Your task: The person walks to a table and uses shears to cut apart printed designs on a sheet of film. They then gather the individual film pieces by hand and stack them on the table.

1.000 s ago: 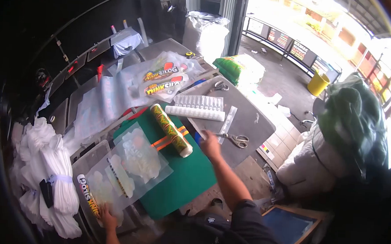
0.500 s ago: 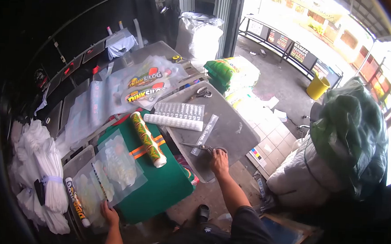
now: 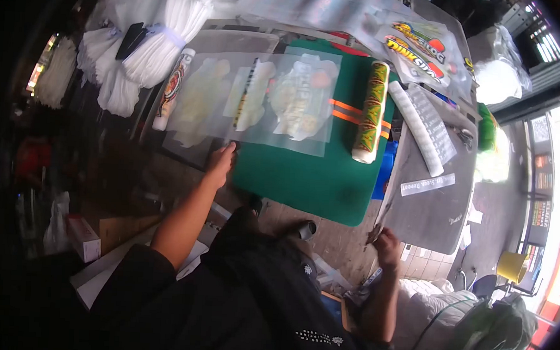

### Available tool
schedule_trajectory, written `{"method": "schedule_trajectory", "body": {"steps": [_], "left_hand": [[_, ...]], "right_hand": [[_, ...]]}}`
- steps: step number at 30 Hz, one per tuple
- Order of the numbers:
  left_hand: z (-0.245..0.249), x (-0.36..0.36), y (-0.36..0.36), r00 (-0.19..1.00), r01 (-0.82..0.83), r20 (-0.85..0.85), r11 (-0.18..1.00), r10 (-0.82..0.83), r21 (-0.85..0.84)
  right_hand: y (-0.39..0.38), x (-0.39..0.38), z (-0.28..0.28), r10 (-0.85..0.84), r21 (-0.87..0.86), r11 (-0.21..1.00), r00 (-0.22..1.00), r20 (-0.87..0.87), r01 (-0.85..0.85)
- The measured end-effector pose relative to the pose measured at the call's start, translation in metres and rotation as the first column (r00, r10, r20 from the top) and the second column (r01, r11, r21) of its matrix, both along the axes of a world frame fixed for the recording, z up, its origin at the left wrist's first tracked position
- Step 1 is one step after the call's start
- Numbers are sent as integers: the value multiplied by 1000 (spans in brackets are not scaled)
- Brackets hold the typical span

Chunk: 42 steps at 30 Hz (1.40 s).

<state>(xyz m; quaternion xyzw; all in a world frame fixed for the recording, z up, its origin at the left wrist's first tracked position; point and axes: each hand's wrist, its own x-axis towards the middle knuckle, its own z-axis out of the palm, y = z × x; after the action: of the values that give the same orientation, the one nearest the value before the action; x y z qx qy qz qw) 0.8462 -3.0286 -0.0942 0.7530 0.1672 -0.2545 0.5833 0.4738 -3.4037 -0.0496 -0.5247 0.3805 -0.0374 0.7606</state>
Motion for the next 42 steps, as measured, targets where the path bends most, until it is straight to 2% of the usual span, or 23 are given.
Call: {"method": "schedule_trajectory", "body": {"steps": [1,3,4,6,7,9,10,12,14,16,17,19,20,22,24,26,27,30,32,34,38,39,42], "left_hand": [[5,1,-2,1000,-6,-6,1000,6,3],[18,2,-6,951,-242,-271,902,149,-357],[12,8,-6,951,-231,-279,907,134,-353],[2,20,-11,949,-294,-258,809,182,-509],[0,23,-14,949,-286,-270,811,165,-510],[22,27,-20,935,-344,-265,790,236,-508],[25,29,-17,933,-345,-276,791,231,-506],[30,36,-11,903,-400,-397,665,167,-630],[30,45,-9,888,-413,-439,652,135,-635],[24,51,-7,907,-267,-419,700,-50,-662],[32,52,-13,910,-266,-412,705,-41,-658],[39,55,-20,909,-242,-412,733,-58,-636],[40,57,-23,914,-220,-401,756,-61,-616],[37,57,-29,912,-202,-403,776,-73,-597],[34,56,-36,913,-186,-401,791,-80,-583],[32,52,-42,945,-88,-311,836,-102,-541],[30,50,-45,942,-91,-320,838,-103,-539],[28,44,-46,954,-105,-296,863,-54,-495],[30,45,-46,949,-122,-311,862,-43,-491],[29,46,-45,952,-119,-304,874,-34,-471],[24,45,-45,951,-118,-308,892,-25,-436],[24,43,-43,952,-123,-306,892,-18,-435],[28,37,-38,974,-26,-209,871,-89,-490]], "right_hand": [[33,12,6,3,15,1000,999,53,-4],[94,35,20,20,68,997,990,139,-30],[118,50,29,33,100,994,984,173,-51],[152,82,45,152,206,965,986,67,-163],[169,94,42,136,202,969,989,55,-144],[197,117,31,352,102,930,936,18,-352],[206,127,31,347,104,932,938,8,-346],[223,148,34,471,130,877,880,-52,-462],[236,162,37,486,62,874,871,-71,-482],[249,167,35,478,38,878,878,0,-478],[258,170,36,467,42,884,884,-11,-466],[276,177,41,204,344,909,971,126,-235],[279,180,43,194,343,912,974,118,-223],[280,186,44,292,285,907,950,108,-311],[284,195,30,283,243,926,957,64,-290],[282,207,16,180,312,926,975,127,-212],[278,219,26,183,323,918,968,172,-230],[279,241,21,125,314,936,985,121,-157],[279,250,23,150,285,946,988,38,-155],[281,255,21,172,106,981,980,-102,-161],[281,264,39,146,117,984,984,-103,-133],[281,266,38,115,172,980,989,-88,-99],[279,281,33,57,257,965,997,-52,-42]]}}
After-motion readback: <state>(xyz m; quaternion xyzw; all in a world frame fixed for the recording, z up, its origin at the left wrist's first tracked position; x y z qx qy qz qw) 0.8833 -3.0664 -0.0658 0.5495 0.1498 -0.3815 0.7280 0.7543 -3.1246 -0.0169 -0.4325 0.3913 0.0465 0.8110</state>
